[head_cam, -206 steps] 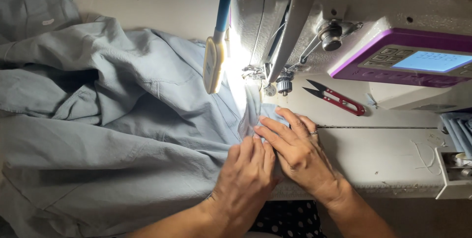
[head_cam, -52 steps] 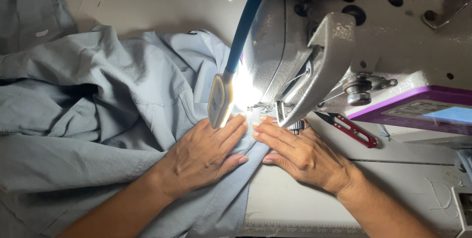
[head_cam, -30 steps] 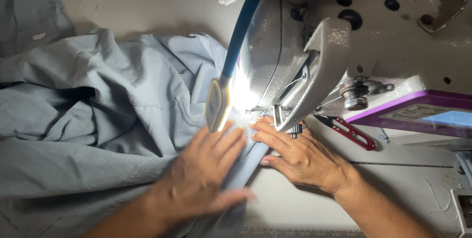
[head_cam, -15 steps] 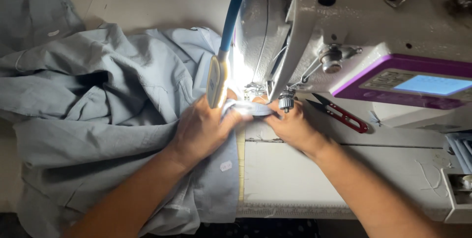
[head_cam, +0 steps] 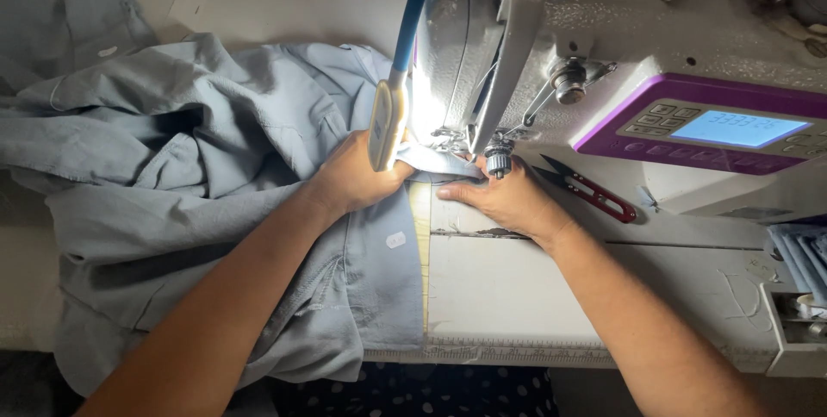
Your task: Trimming excess threads from a garment using thread snips and inspecting the fabric at a sewing station.
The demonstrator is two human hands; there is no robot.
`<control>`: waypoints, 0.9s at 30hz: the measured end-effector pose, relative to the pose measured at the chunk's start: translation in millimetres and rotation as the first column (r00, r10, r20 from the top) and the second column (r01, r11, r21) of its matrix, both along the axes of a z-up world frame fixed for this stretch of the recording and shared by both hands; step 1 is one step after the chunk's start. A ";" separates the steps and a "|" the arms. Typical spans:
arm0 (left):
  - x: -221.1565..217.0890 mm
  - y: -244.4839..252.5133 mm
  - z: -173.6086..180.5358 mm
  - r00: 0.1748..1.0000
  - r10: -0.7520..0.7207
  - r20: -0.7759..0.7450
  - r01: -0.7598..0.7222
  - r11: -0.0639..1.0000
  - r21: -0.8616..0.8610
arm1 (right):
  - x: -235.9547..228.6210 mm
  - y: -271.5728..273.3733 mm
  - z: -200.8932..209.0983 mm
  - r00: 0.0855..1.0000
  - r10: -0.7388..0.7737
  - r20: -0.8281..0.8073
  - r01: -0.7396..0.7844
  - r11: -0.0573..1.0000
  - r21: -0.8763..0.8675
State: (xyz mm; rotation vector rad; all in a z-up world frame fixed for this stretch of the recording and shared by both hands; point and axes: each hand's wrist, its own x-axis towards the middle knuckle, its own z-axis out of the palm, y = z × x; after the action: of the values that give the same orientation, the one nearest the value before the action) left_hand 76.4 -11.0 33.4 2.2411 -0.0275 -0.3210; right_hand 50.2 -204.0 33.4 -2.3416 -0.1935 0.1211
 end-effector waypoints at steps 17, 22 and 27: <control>-5.3 3.2 10.7 0.993 -0.117 -0.006 0.117 0.992 0.048 | 14.1 -6.1 -21.4 0.960 0.099 0.260 -0.116 0.992 0.051; -13.6 4.8 21.1 0.994 -0.113 0.005 0.113 0.993 0.043 | 11.2 2.1 2.4 0.958 0.131 0.254 -0.146 0.988 0.041; -11.0 -2.0 17.1 0.994 -0.112 0.001 0.111 0.985 0.129 | 18.9 1.4 -16.9 0.968 0.118 0.221 -0.130 0.991 0.037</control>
State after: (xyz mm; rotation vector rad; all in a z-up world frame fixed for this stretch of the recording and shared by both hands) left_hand 65.4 -13.0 50.6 2.3737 -0.1409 -0.3838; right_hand 69.0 -202.5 16.5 -2.2882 -0.4471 -0.0811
